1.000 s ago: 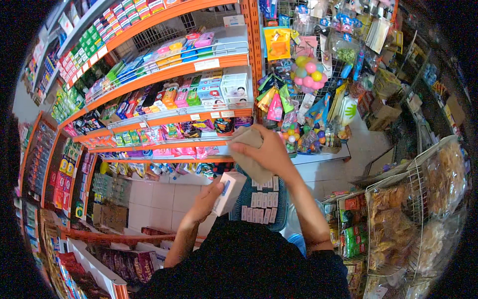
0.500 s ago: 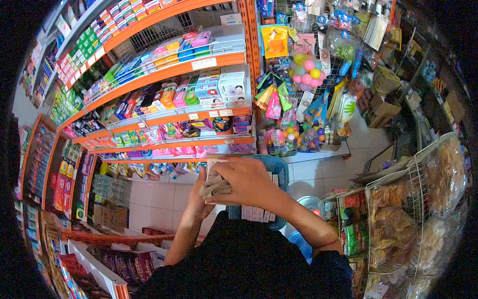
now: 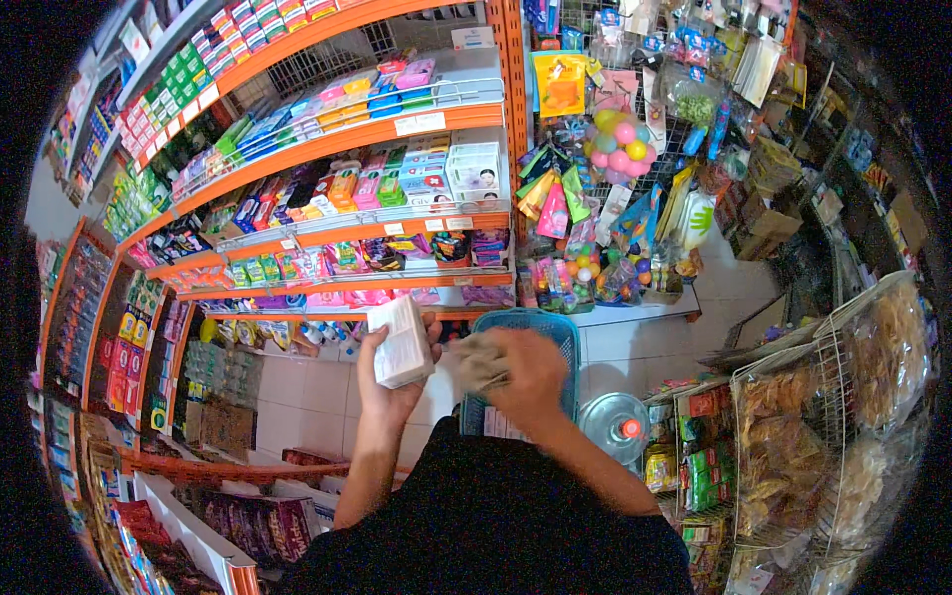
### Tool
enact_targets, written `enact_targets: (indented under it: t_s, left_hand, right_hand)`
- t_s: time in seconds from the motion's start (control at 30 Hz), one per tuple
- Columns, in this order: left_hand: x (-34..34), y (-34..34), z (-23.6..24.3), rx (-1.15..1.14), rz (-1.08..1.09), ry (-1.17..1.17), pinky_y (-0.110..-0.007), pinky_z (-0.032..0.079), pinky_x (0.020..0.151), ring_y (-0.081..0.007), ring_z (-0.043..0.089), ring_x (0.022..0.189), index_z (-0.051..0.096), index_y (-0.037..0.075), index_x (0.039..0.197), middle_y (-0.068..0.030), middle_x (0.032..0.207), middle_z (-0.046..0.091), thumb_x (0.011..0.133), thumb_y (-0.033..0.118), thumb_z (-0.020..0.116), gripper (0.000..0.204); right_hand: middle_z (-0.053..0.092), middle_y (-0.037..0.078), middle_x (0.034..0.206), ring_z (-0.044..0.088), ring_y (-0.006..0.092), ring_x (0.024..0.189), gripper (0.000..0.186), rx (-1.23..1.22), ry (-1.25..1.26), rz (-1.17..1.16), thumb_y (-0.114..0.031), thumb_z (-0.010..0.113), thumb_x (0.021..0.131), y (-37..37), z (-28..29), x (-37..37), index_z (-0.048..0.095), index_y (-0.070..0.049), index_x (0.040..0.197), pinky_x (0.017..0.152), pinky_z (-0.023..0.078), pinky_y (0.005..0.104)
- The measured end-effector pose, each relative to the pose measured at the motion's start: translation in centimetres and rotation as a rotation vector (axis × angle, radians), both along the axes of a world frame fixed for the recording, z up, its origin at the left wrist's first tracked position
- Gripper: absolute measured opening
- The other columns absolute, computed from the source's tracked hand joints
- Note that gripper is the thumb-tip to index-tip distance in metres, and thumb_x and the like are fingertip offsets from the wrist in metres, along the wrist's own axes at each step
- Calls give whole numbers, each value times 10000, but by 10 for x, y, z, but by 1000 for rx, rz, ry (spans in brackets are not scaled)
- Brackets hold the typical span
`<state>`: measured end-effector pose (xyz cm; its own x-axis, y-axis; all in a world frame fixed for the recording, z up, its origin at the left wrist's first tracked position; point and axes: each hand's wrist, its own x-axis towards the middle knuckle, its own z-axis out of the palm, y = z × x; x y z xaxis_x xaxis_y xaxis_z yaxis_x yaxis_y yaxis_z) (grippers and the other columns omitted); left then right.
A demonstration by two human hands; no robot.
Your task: The person repeatedly wipes small white boxes with a cloth while standing in a store aisle. They pick up boxes from a blue basket, wipe them, and place them on a shelf, repeating this cycle throughout the clip.
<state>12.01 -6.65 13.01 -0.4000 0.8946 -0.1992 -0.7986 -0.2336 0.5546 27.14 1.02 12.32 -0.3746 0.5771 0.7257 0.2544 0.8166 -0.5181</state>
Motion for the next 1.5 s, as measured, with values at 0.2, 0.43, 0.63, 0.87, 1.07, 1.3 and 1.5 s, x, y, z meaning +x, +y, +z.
enact_targets:
  t_s: [0.2, 0.43, 0.63, 0.87, 1.07, 1.3, 1.5]
  left_hand:
    - [11, -14, -10, -183, -196, 109, -382, 419, 874, -227, 508, 1045, 375, 23, 1234, -123, 1154, 502, 841, 469, 455, 599]
    - [8, -23, -18, -46, -338, 219, -362, 428, 875, -237, 483, 1076, 335, 63, 1262, -128, 1212, 454, 892, 439, 330, 527]
    - [28, -22, -9, -218, -237, 292, -365, 466, 831, -235, 495, 1064, 332, 65, 1262, -127, 1178, 475, 891, 421, 371, 516]
    - [17, -21, -15, -111, -272, 93, -324, 425, 869, -198, 516, 1031, 395, 35, 1216, -106, 1145, 506, 882, 392, 416, 489]
    - [13, -21, -25, -118, -394, 81, -400, 439, 854, -252, 519, 1029, 383, 39, 1224, -139, 1154, 499, 877, 418, 402, 514]
    - [25, -30, -34, -54, -327, -22, -422, 440, 858, -298, 513, 1040, 438, 23, 1177, -175, 1178, 486, 742, 432, 528, 603]
    - [21, -39, -52, -317, -401, 100, -368, 466, 814, -225, 575, 939, 448, 23, 1174, -111, 1075, 564, 808, 429, 464, 547]
  right_hand:
    - [604, 85, 851, 590, 225, 752, 511, -356, -16, 460, -317, 805, 529, 5, 31, 4, 566, -70, 907, 661, 468, 324]
    - [571, 80, 835, 573, 253, 744, 480, -273, 147, 265, -377, 780, 544, 41, 39, -1, 575, -80, 861, 666, 462, 323]
    - [548, 91, 842, 553, 242, 779, 486, -270, -28, 496, -227, 806, 509, 1, 34, -12, 561, -28, 879, 709, 440, 314]
    - [544, 82, 843, 574, 267, 758, 415, -203, 54, -21, -329, 750, 571, 10, 48, -12, 554, -75, 834, 639, 468, 345]
    - [543, 82, 853, 573, 287, 734, 416, -113, -244, 100, -350, 711, 614, -1, 38, -6, 573, -74, 893, 623, 460, 357]
    - [498, 229, 1056, 503, 393, 977, 540, -477, -260, -77, -388, 524, 813, 23, 13, -9, 345, -46, 1190, 789, 404, 448]
    - [419, 183, 1101, 379, 341, 1076, 376, -442, -292, 219, -340, 355, 898, 12, -21, -6, 489, -65, 1117, 928, 286, 376]
